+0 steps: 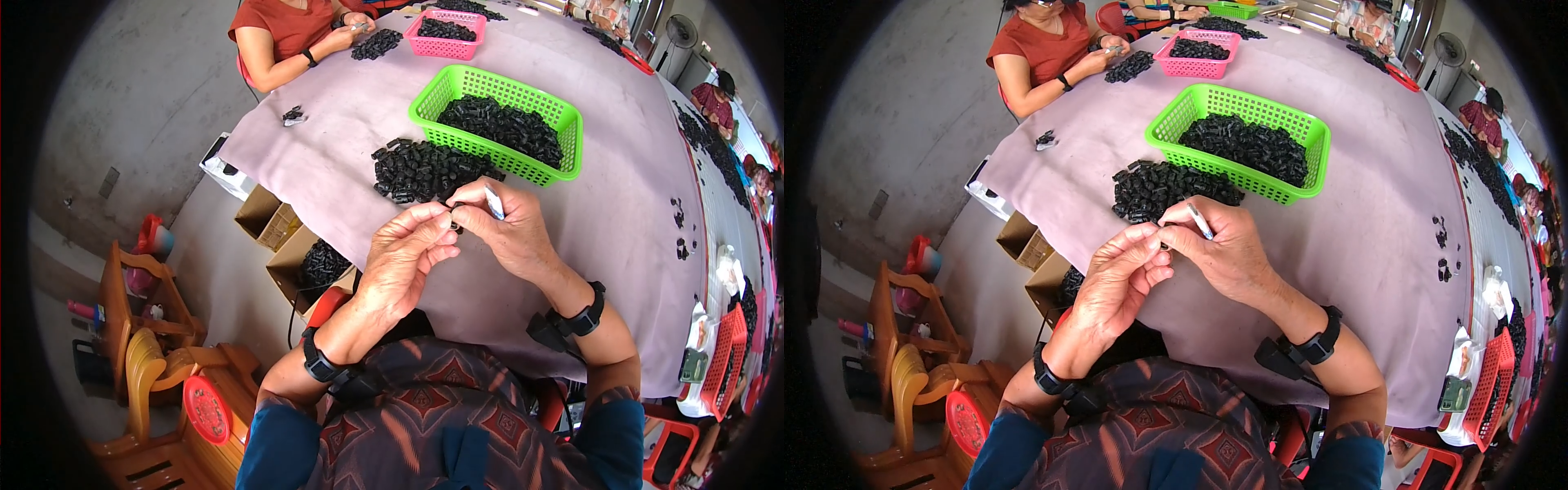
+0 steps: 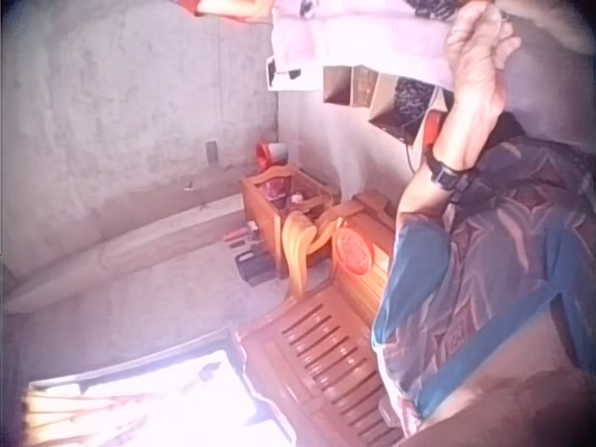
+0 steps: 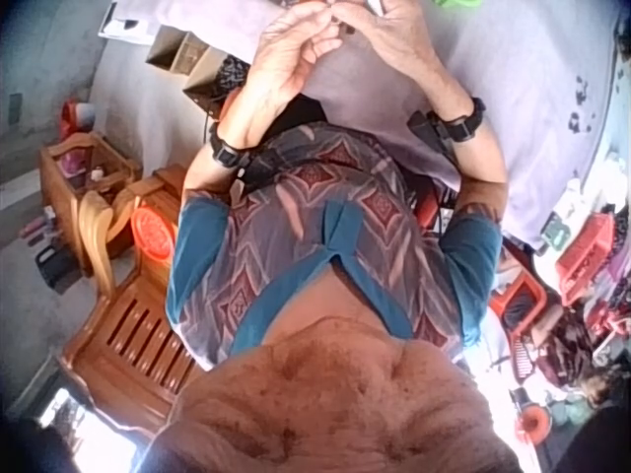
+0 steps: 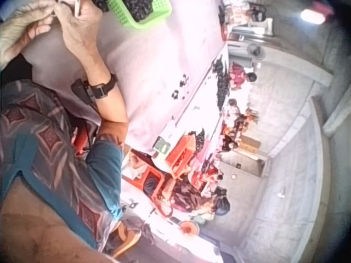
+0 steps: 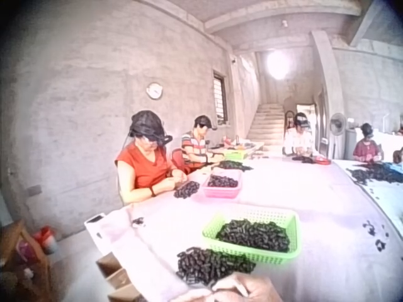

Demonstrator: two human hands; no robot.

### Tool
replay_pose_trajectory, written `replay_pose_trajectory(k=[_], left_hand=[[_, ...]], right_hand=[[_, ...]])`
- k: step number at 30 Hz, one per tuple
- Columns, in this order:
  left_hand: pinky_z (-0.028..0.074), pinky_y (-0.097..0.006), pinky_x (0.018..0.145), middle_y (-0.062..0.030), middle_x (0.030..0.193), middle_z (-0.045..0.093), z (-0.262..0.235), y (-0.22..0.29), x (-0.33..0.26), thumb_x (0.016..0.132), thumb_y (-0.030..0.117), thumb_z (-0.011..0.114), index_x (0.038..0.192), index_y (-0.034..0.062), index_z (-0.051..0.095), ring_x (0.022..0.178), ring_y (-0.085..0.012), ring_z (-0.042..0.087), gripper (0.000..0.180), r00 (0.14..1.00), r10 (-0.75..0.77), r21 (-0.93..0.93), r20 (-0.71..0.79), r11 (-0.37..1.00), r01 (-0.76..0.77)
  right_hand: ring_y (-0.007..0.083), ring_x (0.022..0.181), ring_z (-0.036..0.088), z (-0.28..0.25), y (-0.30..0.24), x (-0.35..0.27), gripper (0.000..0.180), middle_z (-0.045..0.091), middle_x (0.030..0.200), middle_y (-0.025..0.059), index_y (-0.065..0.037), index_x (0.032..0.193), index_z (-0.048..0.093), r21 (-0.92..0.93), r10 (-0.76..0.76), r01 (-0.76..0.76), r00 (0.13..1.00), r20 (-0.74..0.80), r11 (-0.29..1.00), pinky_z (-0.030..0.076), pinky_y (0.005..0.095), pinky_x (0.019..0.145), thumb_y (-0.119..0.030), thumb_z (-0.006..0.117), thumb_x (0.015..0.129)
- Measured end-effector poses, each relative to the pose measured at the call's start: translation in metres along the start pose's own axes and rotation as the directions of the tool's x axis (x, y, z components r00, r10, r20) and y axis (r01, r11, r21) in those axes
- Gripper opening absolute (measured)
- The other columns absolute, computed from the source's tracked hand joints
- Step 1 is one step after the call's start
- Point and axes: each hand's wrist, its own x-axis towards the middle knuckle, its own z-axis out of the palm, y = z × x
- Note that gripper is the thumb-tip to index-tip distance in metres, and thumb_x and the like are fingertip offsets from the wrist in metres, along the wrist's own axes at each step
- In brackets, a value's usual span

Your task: Applying glue and assembling small black plastic shoe components at a workstation.

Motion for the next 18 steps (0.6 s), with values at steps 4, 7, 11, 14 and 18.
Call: replay_pose_trajectory(k=[4, 7, 11, 14, 18], left_hand=[[0.055, -0.029, 0.072, -0.0061, 0.091, 0.064, 0.001, 0.0, 0.0, 0.09, 0.009, 0.059, 0.102, 0.0039, 0.06, 0.077, -0.0136, 0.062, 0.014, 1.0, -0.024, 0.016, -0.019, 1.0, 0.024], [0.054, -0.029, 0.072, -0.0062, 0.092, 0.063, -0.001, -0.002, 0.002, 0.09, 0.01, 0.059, 0.103, 0.0045, 0.059, 0.077, -0.0137, 0.061, 0.015, 0.998, -0.063, -0.036, 0.03, 0.997, 0.064], [0.052, -0.029, 0.073, -0.0045, 0.093, 0.061, -0.002, 0.0, 0.003, 0.09, 0.012, 0.059, 0.107, 0.0055, 0.057, 0.08, -0.0134, 0.058, 0.019, 0.987, -0.113, -0.149, 0.112, 0.98, 0.129], [0.051, -0.027, 0.074, -0.0025, 0.091, 0.059, -0.002, 0.0, 0.003, 0.09, 0.013, 0.06, 0.108, 0.0055, 0.056, 0.081, -0.0126, 0.056, 0.021, 0.977, -0.131, -0.195, 0.166, 0.967, 0.163], [0.05, -0.027, 0.074, -0.0013, 0.09, 0.058, 0.0, 0.002, 0.003, 0.089, 0.014, 0.061, 0.109, 0.0052, 0.055, 0.081, -0.012, 0.055, 0.022, 0.972, -0.139, -0.188, 0.191, 0.966, 0.175]], right_hand=[[0.0046, 0.07, 0.054, -0.001, -0.012, -0.001, 0.012, 0.061, 0.075, -0.0007, 0.0, 0.091, 0.063, 0.037, 0.125, -0.124, 0.992, -0.007, 0.992, 0.046, 0.0207, 0.062, -0.012, 0.059, 0.091], [0.006, 0.071, 0.056, -0.001, -0.006, 0.0, 0.014, 0.062, 0.078, 0.001, 0.001, 0.093, 0.062, 0.073, 0.098, -0.099, 0.995, 0.019, 0.992, 0.048, 0.0218, 0.065, -0.012, 0.057, 0.092], [0.0068, 0.071, 0.058, 0.0, -0.012, 0.0, 0.013, 0.063, 0.082, 0.0028, 0.002, 0.096, 0.061, 0.198, 0.084, -0.085, 0.996, 0.014, 0.976, 0.049, 0.0226, 0.064, -0.011, 0.057, 0.092], [0.0073, 0.072, 0.06, -0.001, -0.01, 0.0, 0.011, 0.062, 0.085, 0.0036, 0.001, 0.098, 0.06, 0.12, 0.014, -0.021, 0.998, 0.062, 0.993, 0.05, 0.0229, 0.064, -0.007, 0.058, 0.09], [0.0071, 0.073, 0.06, 0.0, -0.01, -0.001, 0.009, 0.061, 0.084, 0.0031, 0.0, 0.096, 0.061, 0.136, -0.053, 0.045, 0.997, 0.059, 0.99, 0.049, 0.0224, 0.064, -0.004, 0.061, 0.087]])
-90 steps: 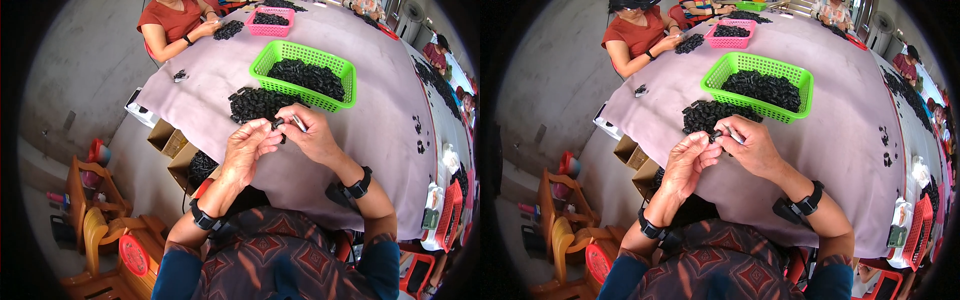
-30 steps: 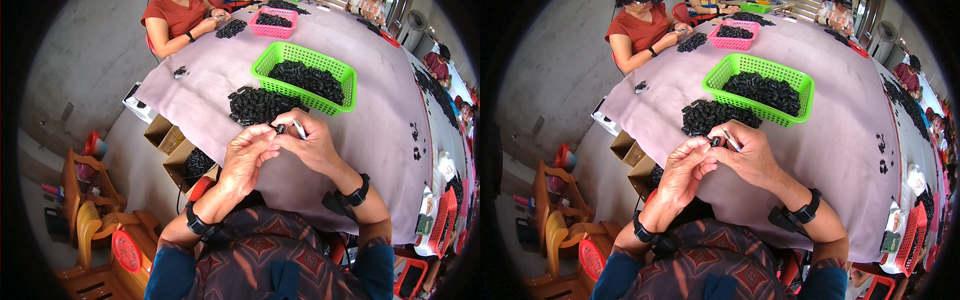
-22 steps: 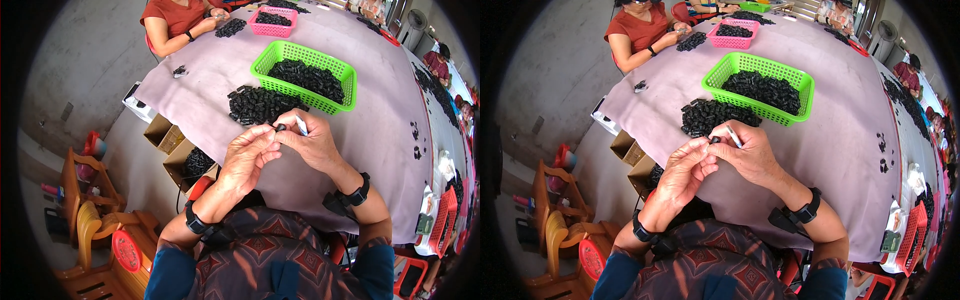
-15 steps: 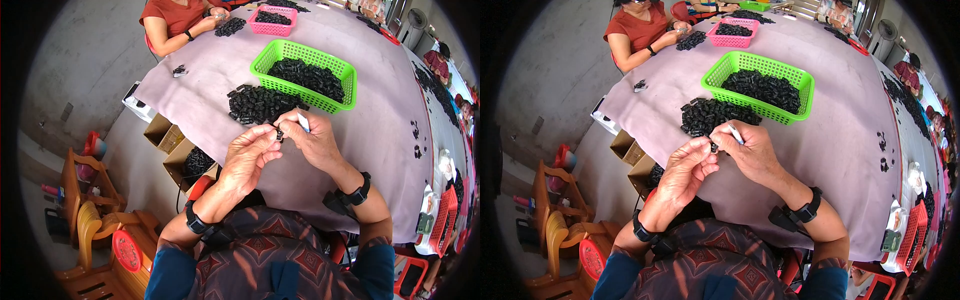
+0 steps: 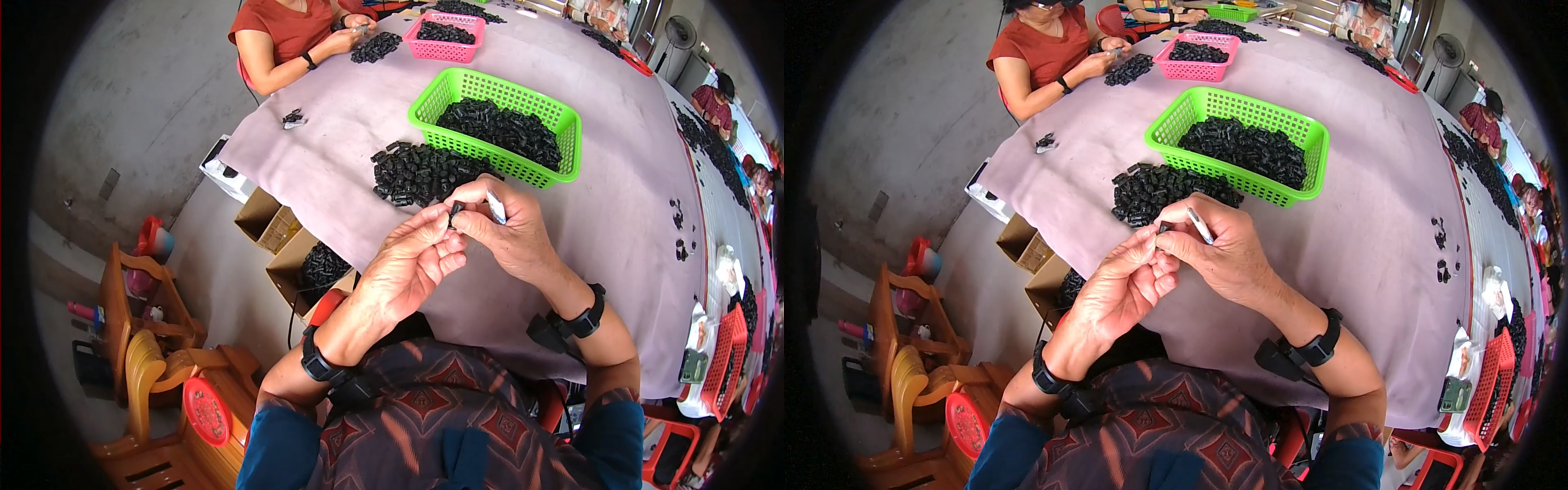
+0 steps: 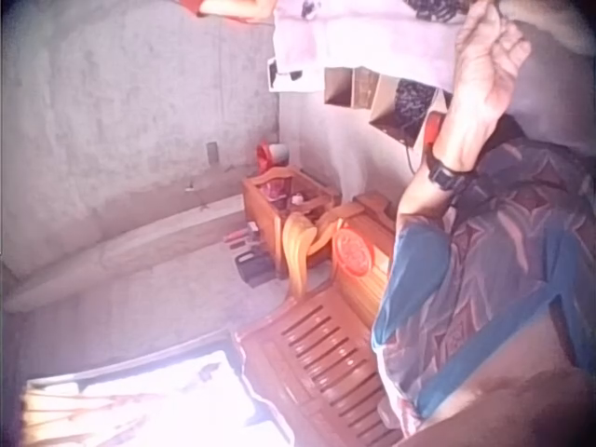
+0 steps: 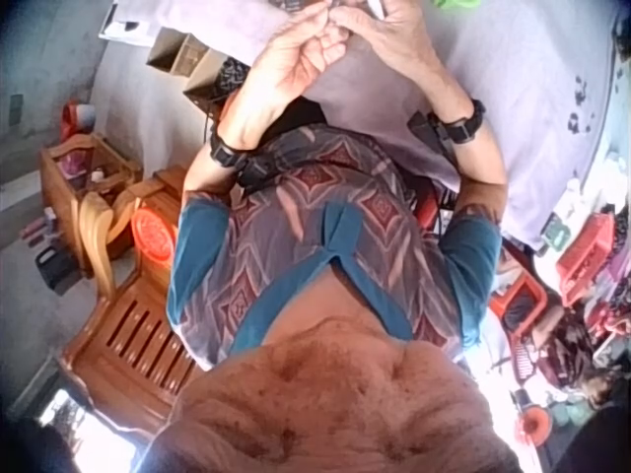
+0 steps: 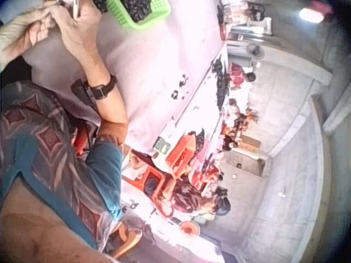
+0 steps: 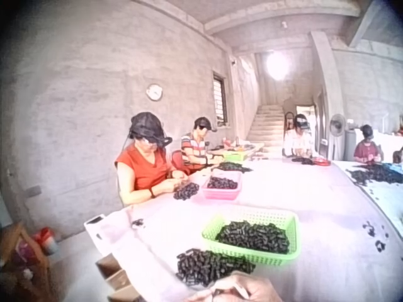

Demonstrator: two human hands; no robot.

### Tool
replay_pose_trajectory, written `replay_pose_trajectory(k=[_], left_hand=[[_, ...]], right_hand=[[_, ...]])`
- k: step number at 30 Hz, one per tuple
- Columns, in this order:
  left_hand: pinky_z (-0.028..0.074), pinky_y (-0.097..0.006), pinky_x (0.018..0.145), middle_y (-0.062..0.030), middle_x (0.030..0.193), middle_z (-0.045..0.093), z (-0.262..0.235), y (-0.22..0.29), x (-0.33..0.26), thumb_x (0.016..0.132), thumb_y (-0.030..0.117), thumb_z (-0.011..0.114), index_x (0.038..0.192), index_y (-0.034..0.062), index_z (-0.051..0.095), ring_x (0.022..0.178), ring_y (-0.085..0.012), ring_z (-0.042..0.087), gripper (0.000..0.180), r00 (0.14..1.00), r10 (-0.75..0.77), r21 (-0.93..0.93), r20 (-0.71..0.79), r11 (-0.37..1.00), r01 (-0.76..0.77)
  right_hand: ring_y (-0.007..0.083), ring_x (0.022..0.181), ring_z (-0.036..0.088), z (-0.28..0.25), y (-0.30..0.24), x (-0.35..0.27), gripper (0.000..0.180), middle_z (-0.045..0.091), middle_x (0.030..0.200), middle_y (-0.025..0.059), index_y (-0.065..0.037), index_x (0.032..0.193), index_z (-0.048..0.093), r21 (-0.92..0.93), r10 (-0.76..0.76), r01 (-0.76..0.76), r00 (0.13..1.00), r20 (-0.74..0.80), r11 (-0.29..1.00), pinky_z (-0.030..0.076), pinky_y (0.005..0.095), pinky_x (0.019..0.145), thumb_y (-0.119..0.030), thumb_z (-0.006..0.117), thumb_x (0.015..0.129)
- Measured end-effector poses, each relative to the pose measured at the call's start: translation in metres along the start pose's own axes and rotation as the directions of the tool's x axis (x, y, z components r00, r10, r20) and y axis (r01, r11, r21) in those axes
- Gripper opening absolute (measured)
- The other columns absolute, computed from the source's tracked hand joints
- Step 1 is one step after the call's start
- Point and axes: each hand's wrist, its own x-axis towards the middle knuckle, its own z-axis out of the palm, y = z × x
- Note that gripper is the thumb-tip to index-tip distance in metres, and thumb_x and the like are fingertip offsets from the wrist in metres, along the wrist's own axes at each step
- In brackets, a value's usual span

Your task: Applying glue and assembling small black plastic shoe components at a workstation.

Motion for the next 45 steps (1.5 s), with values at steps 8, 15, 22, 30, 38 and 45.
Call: replay_pose_trajectory(k=[8, 15, 22, 30, 38, 45], left_hand=[[0.047, -0.025, 0.072, -0.0001, 0.088, 0.056, 0.0028, -0.0003, -0.0008, 0.09, 0.017, 0.06, 0.109, 0.0044, 0.053, 0.081, -0.011, 0.052, 0.024, 1.0, -0.026, 0.008, 0.008, 1.0, 0.026], [0.047, -0.025, 0.072, -0.0007, 0.091, 0.056, 0.0042, -0.001, -0.0006, 0.09, 0.018, 0.059, 0.109, 0.0037, 0.053, 0.082, -0.0108, 0.052, 0.024, 0.999, -0.038, 0.009, 0.03, 0.999, 0.037], [0.047, -0.026, 0.073, -0.002, 0.092, 0.056, 0.0016, -0.0015, -0.0004, 0.09, 0.017, 0.059, 0.11, 0.0034, 0.052, 0.083, -0.0115, 0.053, 0.025, 0.998, -0.044, 0.027, 0.033, 0.999, 0.044], [0.054, -0.032, 0.074, -0.0082, 0.097, 0.063, 0.0049, -0.0023, -0.0036, 0.092, 0.017, 0.056, 0.113, 0.0021, 0.053, 0.087, -0.0174, 0.064, 0.026, 0.995, 0.097, 0.177, -0.038, 0.98, -0.088], [0.054, -0.029, 0.072, -0.0086, 0.094, 0.065, 0.0075, -0.0069, -0.0059, 0.093, 0.012, 0.055, 0.109, 0.0014, 0.058, 0.085, -0.0155, 0.064, 0.019, 0.987, 0.139, 0.278, -0.084, 0.954, -0.111], [0.054, -0.028, 0.07, -0.0077, 0.094, 0.065, 0.0073, -0.0052, -0.0047, 0.093, 0.013, 0.055, 0.11, 0.0011, 0.058, 0.081, -0.0138, 0.063, 0.021, 0.987, 0.138, 0.237, -0.076, 0.964, -0.116]], right_hand=[[0.0069, 0.07, 0.058, -0.0008, 0.0018, 0.0015, 0.007, 0.061, 0.082, 0.004, 0.001, 0.087, 0.061, -0.133, -0.046, 0.038, 0.997, -0.059, 0.99, 0.046, 0.0219, 0.063, -0.005, 0.061, 0.088], [0.0072, 0.067, 0.057, 0.0, 0.0037, 0.0006, 0.012, 0.06, 0.075, 0.0035, 0.002, 0.083, 0.059, -0.093, -0.039, 0.03, 0.995, -0.095, 0.995, 0.046, 0.0227, 0.06, -0.008, 0.059, 0.09], [0.0067, 0.064, 0.055, 0.0029, 0.0037, 0.0004, 0.012, 0.057, 0.071, 0.0035, 0.002, 0.082, 0.059, -0.203, -0.108, 0.081, 0.986, -0.125, 0.976, 0.045, 0.023, 0.056, -0.008, 0.06, 0.089], [0.006, 0.061, 0.049, 0.0, 0.005, 0.0003, 0.013, 0.055, 0.069, 0.0027, 0.0, 0.077, 0.059, -0.33, -0.16, 0.102, 0.975, -0.152, 0.938, 0.04, 0.0237, 0.053, -0.008, 0.064, 0.086], [0.0036, 0.062, 0.048, 0.0008, 0.0013, -0.0016, 0.013, 0.056, 0.068, 0.0, -0.001, 0.077, 0.059, -0.306, -0.08, 0.024, 0.982, -0.172, 0.952, 0.04, 0.0228, 0.053, -0.009, 0.064, 0.086], [0.0029, 0.065, 0.047, -0.0004, -0.0034, -0.0002, 0.014, 0.057, 0.072, -0.0016, -0.001, 0.081, 0.06, -0.056, 0.074, -0.085, 0.982, -0.176, 0.995, 0.039, 0.0219, 0.055, -0.012, 0.062, 0.089]])
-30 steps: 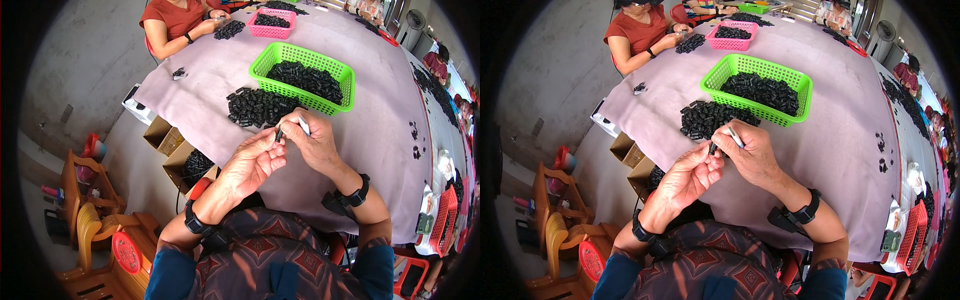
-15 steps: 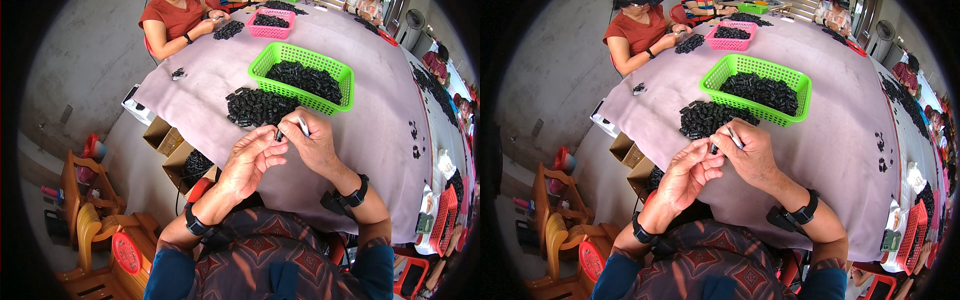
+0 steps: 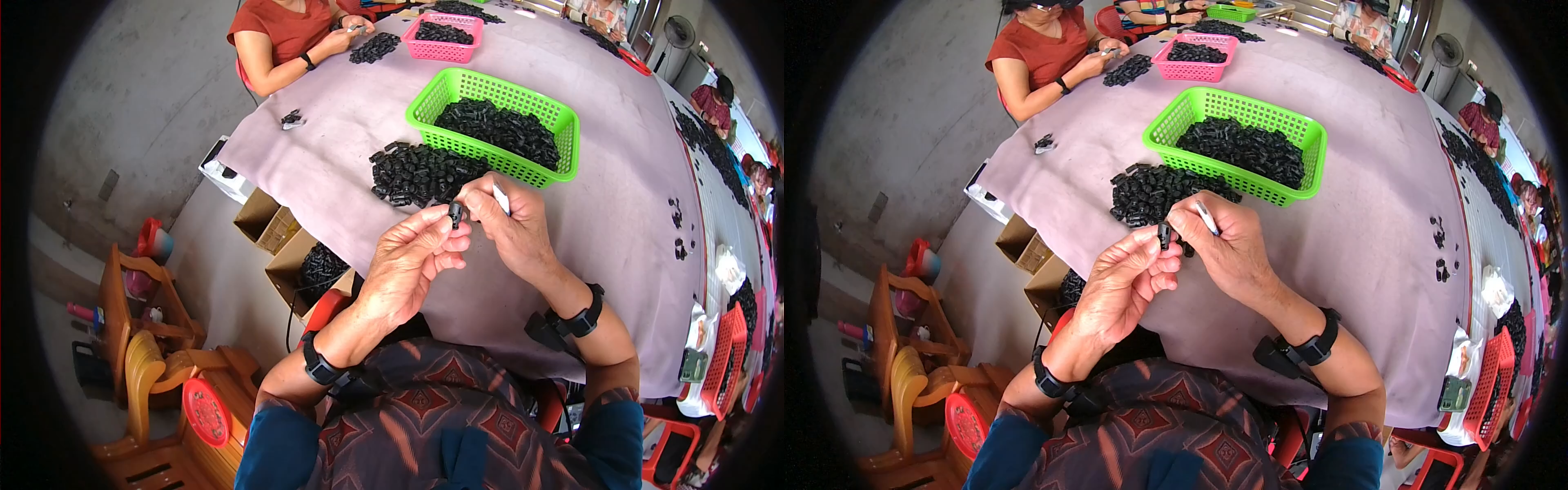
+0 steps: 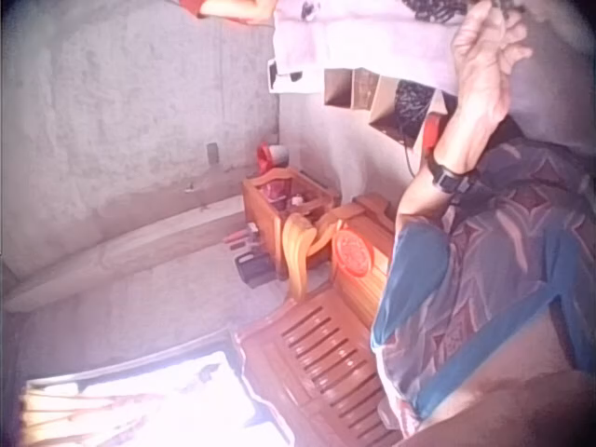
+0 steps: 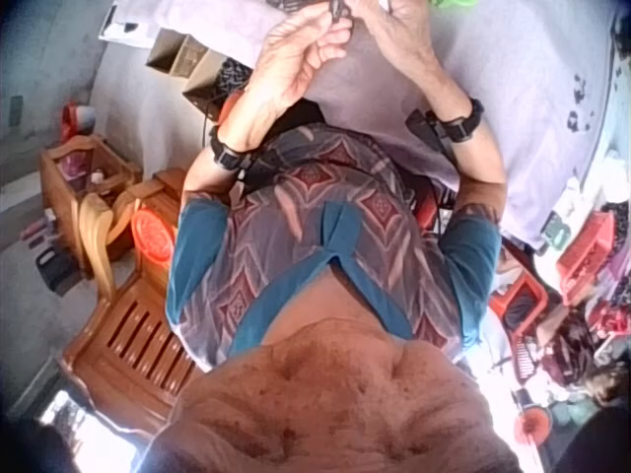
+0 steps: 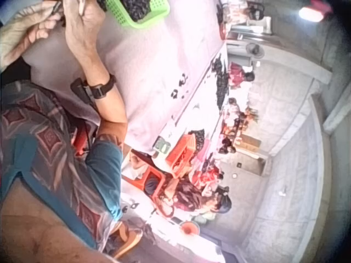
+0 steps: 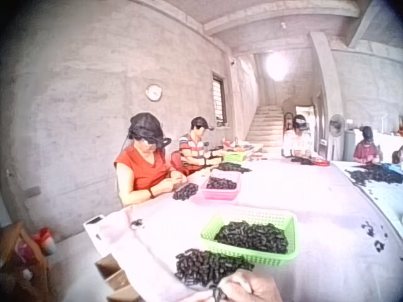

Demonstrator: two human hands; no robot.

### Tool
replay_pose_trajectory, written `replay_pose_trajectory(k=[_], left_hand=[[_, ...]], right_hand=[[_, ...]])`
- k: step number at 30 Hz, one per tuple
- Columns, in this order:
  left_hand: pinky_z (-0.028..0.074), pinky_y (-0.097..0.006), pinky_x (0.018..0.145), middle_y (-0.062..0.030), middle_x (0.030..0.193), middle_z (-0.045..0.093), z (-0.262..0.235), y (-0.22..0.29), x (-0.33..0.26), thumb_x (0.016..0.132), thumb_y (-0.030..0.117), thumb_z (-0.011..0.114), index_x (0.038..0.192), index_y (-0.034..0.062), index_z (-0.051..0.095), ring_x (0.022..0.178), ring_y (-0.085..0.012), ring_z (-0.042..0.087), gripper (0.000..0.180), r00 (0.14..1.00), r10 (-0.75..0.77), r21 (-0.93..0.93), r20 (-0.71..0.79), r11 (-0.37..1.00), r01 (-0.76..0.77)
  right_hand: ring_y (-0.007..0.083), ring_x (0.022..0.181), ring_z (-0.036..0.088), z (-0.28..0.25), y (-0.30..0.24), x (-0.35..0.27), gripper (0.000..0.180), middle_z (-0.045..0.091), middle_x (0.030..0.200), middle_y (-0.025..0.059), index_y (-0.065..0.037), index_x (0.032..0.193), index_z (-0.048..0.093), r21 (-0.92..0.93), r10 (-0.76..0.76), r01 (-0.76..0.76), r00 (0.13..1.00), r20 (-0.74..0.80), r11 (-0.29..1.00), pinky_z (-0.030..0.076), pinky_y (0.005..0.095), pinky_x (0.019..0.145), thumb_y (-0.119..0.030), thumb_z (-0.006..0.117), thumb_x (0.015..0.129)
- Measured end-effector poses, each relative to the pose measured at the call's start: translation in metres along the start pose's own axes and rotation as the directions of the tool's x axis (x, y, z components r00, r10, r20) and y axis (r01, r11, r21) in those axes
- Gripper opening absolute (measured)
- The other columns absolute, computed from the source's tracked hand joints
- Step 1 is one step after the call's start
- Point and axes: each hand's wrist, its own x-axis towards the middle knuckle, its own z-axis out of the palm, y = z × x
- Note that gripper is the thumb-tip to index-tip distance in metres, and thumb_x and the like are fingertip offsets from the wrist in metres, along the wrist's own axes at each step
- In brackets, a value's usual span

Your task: Applying glue and assembling small black plastic shoe components at a workstation.

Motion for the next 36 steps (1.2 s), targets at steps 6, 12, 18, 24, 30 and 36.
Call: replay_pose_trajectory(k=[6, 12, 18, 24, 30, 36], left_hand=[[0.054, -0.028, 0.071, -0.0075, 0.094, 0.065, -0.003, -0.001, 0.001, 0.093, 0.013, 0.054, 0.11, 0.0005, 0.058, 0.083, -0.014, 0.063, 0.021, 1.0, 0.024, -0.025, 0.019, 0.999, -0.023], [0.054, -0.028, 0.071, -0.0074, 0.095, 0.064, 0.001, -0.003, -0.002, 0.094, 0.012, 0.053, 0.112, -0.0003, 0.058, 0.083, -0.0136, 0.062, 0.022, 0.996, 0.085, 0.067, 0.009, 0.994, -0.086], [0.055, -0.029, 0.071, -0.0083, 0.096, 0.064, -0.003, -0.004, 0.001, 0.094, 0.012, 0.054, 0.112, 0.0001, 0.058, 0.082, -0.0138, 0.062, 0.023, 0.999, 0.033, 0.032, 0.003, 0.999, -0.033], [0.055, -0.03, 0.073, -0.008, 0.097, 0.064, 0.003, -0.002, 0.0, 0.093, 0.012, 0.055, 0.112, 0.0015, 0.058, 0.087, -0.0142, 0.063, 0.022, 1.0, -0.003, 0.069, -0.026, 0.998, 0.005], [0.052, -0.025, 0.069, -0.0021, 0.093, 0.061, -0.012, -0.004, 0.008, 0.09, 0.011, 0.058, 0.107, 0.0039, 0.059, 0.082, -0.011, 0.06, 0.018, 0.997, -0.031, 0.085, -0.067, 0.996, 0.036], [0.047, -0.023, 0.066, 0.0013, 0.085, 0.056, -0.017, -0.003, 0.013, 0.091, 0.009, 0.056, 0.105, 0.0052, 0.056, 0.077, -0.0085, 0.055, 0.015, 0.991, -0.037, 0.046, -0.125, 0.998, 0.043]], right_hand=[[0.0059, 0.064, 0.047, 0.001, 0.005, 0.001, 0.006, 0.054, 0.072, 0.0004, -0.002, 0.084, 0.061, -0.25, -0.183, 0.201, 0.979, 0.096, 0.947, 0.039, 0.0233, 0.056, -0.005, 0.066, 0.082], [0.0054, 0.063, 0.05, -0.001, 0.003, 0.003, 0.007, 0.057, 0.071, 0.0008, -0.001, 0.083, 0.061, -0.225, -0.194, 0.205, 0.978, 0.071, 0.952, 0.042, 0.0224, 0.056, -0.006, 0.066, 0.083], [0.0031, 0.064, 0.05, -0.001, 0.004, 0.002, 0.01, 0.058, 0.069, -0.0001, -0.001, 0.082, 0.061, -0.114, -0.083, 0.089, 0.995, 0.056, 0.99, 0.043, 0.0211, 0.057, -0.009, 0.065, 0.085], [0.0029, 0.061, 0.045, -0.018, 0.002, 0.015, 0.009, 0.052, 0.065, -0.0024, -0.002, 0.078, 0.06, -0.333, -0.161, 0.145, 0.987, -0.021, 0.932, 0.039, 0.0218, 0.053, -0.007, 0.068, 0.08], [0.0096, 0.056, 0.049, -0.09, 0.02, 0.046, 0.012, 0.056, 0.065, 0.0038, -0.001, 0.085, 0.061, -0.816, -0.455, 0.005, 0.832, -0.318, 0.578, 0.043, 0.0266, 0.054, -0.008, 0.068, 0.078], [0.0102, 0.054, 0.048, -0.086, 0.037, 0.044, 0.016, 0.052, 0.06, 0.0065, -0.001, 0.078, 0.062, -0.573, -0.193, 0.065, 0.967, -0.165, 0.817, 0.043, 0.0273, 0.053, -0.014, 0.07, 0.078]])
